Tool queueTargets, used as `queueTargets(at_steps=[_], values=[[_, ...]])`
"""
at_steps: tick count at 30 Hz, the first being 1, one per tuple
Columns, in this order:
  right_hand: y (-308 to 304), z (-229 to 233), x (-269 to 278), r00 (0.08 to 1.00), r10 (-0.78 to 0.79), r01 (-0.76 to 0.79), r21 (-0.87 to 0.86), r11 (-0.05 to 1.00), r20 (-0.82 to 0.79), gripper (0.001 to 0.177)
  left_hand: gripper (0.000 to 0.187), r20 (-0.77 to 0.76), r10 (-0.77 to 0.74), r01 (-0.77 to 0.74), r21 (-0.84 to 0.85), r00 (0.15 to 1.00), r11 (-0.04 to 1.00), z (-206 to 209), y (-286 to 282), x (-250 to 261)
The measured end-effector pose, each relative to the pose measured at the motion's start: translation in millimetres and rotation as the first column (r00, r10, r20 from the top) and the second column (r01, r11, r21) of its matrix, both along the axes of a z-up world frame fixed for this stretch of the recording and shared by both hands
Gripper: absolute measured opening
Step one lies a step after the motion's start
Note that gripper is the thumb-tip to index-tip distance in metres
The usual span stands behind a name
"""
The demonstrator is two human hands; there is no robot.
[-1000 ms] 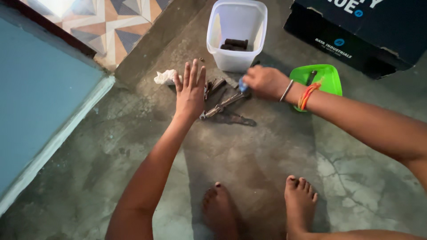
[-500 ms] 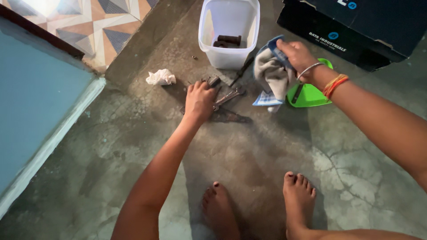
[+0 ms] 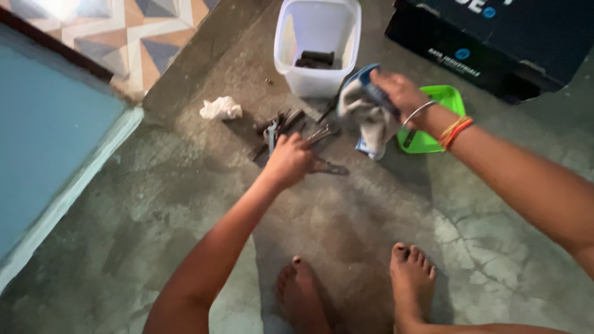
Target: The person cleans various metal hardware parts using a cloth. They pick up each item from a pile on the floor, wipe it, and place it into a white plastic container. The process is repeated for multiple items.
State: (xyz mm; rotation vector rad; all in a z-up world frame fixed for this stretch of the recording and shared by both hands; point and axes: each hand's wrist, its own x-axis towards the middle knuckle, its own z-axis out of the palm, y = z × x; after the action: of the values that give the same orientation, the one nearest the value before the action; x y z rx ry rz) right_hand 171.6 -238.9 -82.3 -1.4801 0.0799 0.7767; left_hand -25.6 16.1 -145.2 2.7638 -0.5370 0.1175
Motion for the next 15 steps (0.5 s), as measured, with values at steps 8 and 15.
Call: queueTargets(at_steps=[8, 15], values=[[1.5, -26.5, -7.5, 0.976, 0.208, -0.214, 0.100, 0.972, 0.065, 0.038, 0.010, -0.011, -0.161, 0.160, 0.175, 0.987, 0.971, -28.1, -28.3, -6.0], [-6.4, -34.4, -4.3, 0.974, 0.217, -0.223, 0.127, 0.967, 0.059, 0.039, 0.019, 0.027, -0.132, 0.125, 0.170, 0.991, 0.977, -31.3, -30.0, -7.2]])
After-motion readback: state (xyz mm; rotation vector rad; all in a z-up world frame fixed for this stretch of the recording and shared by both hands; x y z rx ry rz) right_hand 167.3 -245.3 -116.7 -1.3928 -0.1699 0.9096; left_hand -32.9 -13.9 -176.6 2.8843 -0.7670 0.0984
